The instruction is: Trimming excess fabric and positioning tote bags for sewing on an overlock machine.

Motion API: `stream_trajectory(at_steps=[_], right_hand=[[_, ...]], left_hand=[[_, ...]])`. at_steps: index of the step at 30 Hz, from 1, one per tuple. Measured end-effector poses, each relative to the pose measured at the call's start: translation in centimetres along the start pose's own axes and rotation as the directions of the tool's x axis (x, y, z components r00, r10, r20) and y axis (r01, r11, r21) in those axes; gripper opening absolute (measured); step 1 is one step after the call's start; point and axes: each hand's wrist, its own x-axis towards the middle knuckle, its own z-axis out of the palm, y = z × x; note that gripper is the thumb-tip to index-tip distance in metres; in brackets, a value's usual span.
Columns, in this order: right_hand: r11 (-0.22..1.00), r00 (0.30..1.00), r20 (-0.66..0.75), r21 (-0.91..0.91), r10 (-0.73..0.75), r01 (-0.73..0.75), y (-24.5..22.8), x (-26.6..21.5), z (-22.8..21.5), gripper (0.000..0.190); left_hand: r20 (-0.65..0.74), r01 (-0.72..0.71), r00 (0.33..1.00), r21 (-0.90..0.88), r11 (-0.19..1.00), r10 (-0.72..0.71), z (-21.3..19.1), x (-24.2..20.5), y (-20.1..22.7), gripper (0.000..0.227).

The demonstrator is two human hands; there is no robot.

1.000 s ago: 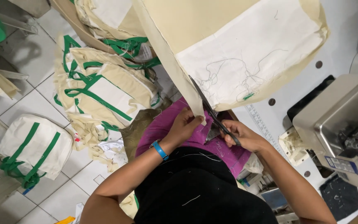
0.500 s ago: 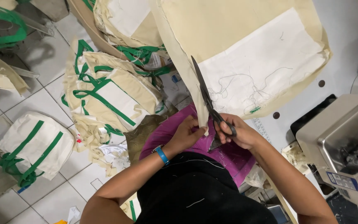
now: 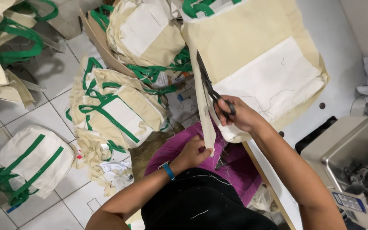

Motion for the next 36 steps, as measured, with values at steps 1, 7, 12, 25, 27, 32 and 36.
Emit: stream_trajectory(at_steps=[1,7,12,25,27,32,36], right_hand=[[1.000,1.000,0.003,-0.006,-0.006,0.006,-0.1,0.5,-0.1,0.055],[0.990,0.997,0.035,-0.119,-0.067,0.070,-0.3,3.1,-0.2,0.046],[0.987,0.998,0.054,-0.157,-0.033,0.041,-0.8,4.5,-0.6,0.050],[0.985,0.984,-0.028,-0.013,-0.173,0.173,-3.7,7.1,3.7,0.030],[0.962,0.963,-0.033,0.048,-0.268,0.269,-3.8,6.7,3.7,0.034],[0.880,0.906,-0.152,-0.344,-0.395,0.327,-3.2,-1.7,1.5,0.029],[0.728,0.890,-0.383,-0.679,-0.248,-0.089,-2.4,-9.6,1.2,0.024]], left_hand=[[-0.006,-0.006,1.000,0.001,1.000,0.006,-0.2,0.2,0.1,0.028],[-0.076,-0.061,0.995,0.012,0.998,0.062,-1.1,0.4,0.0,0.025],[-0.091,-0.064,0.994,-0.006,0.998,0.063,-1.8,0.1,-0.1,0.023],[0.041,0.002,0.999,0.104,0.995,-0.006,-4.5,0.2,2.0,0.031],[0.154,0.020,0.987,0.208,0.978,-0.053,-5.9,-0.1,3.2,0.032],[-0.236,0.286,0.957,0.858,0.427,-0.167,-11.2,0.8,-3.4,0.021],[-0.146,0.104,0.989,0.681,0.725,-0.005,-15.2,5.2,7.0,0.029]])
